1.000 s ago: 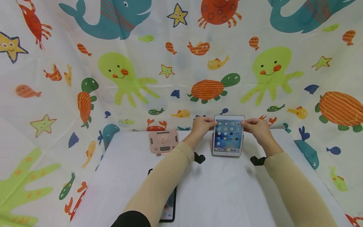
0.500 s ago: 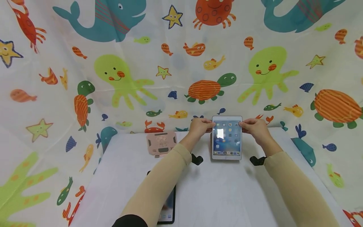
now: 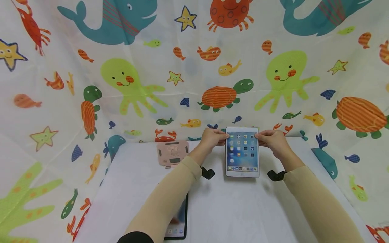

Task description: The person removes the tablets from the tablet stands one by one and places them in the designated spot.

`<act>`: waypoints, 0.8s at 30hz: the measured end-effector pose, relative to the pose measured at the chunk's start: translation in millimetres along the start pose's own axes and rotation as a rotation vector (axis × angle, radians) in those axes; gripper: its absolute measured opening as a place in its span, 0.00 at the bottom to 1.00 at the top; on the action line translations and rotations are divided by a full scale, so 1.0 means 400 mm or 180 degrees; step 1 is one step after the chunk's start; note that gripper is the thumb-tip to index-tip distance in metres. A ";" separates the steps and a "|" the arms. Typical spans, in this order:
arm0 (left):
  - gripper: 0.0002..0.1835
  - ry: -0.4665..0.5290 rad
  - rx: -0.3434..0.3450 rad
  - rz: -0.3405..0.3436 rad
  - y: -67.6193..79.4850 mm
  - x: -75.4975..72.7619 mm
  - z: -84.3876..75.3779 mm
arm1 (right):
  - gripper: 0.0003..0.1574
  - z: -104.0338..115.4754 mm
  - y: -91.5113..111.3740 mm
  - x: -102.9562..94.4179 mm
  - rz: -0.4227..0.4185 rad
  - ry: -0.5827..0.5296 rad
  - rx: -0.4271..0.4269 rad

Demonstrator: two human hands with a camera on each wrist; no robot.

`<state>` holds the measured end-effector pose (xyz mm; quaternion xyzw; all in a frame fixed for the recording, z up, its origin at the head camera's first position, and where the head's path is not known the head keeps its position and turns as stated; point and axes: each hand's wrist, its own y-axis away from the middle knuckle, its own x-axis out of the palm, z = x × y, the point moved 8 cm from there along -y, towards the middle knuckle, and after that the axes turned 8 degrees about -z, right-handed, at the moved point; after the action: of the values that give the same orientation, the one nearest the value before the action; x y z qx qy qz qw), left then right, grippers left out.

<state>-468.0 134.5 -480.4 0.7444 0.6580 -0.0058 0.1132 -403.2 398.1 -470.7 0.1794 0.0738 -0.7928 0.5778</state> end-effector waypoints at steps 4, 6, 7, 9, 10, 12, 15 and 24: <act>0.07 0.0119 -0.0050 0.0105 0.002 -0.003 0.012 | 0.31 -0.002 0.010 0.004 0.0033 -0.0001 0.0059; 0.06 0.0163 -0.0078 0.0158 0.003 -0.004 0.016 | 0.31 -0.003 0.013 0.005 0.0041 -0.0004 0.0071; 0.06 0.0169 -0.0095 0.0179 0.003 -0.005 0.019 | 0.31 -0.004 0.013 0.005 0.0043 -0.0001 0.0076; 0.06 0.0142 -0.0139 0.0199 0.004 -0.008 0.024 | 0.30 -0.008 0.014 0.009 0.0062 0.0002 0.0087; 0.06 0.0120 -0.0168 0.0200 0.006 -0.010 0.026 | 0.30 -0.009 0.013 0.011 0.0077 0.0012 0.0083; 0.06 0.0086 -0.0223 0.0198 0.007 -0.015 0.031 | 0.30 -0.014 0.013 0.015 0.0094 0.0035 0.0103; 0.07 0.0029 -0.0262 0.0221 0.009 -0.018 0.036 | 0.31 -0.020 0.017 0.020 0.0106 0.0055 0.0151; 0.07 0.0044 -0.0404 0.0305 0.026 -0.012 0.065 | 0.31 -0.040 0.049 0.022 0.0167 0.0123 0.0252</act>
<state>-454.8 123.9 -503.5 0.7664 0.6214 0.0465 0.1559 -384.0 389.1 -487.1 0.2192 0.0488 -0.7761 0.5893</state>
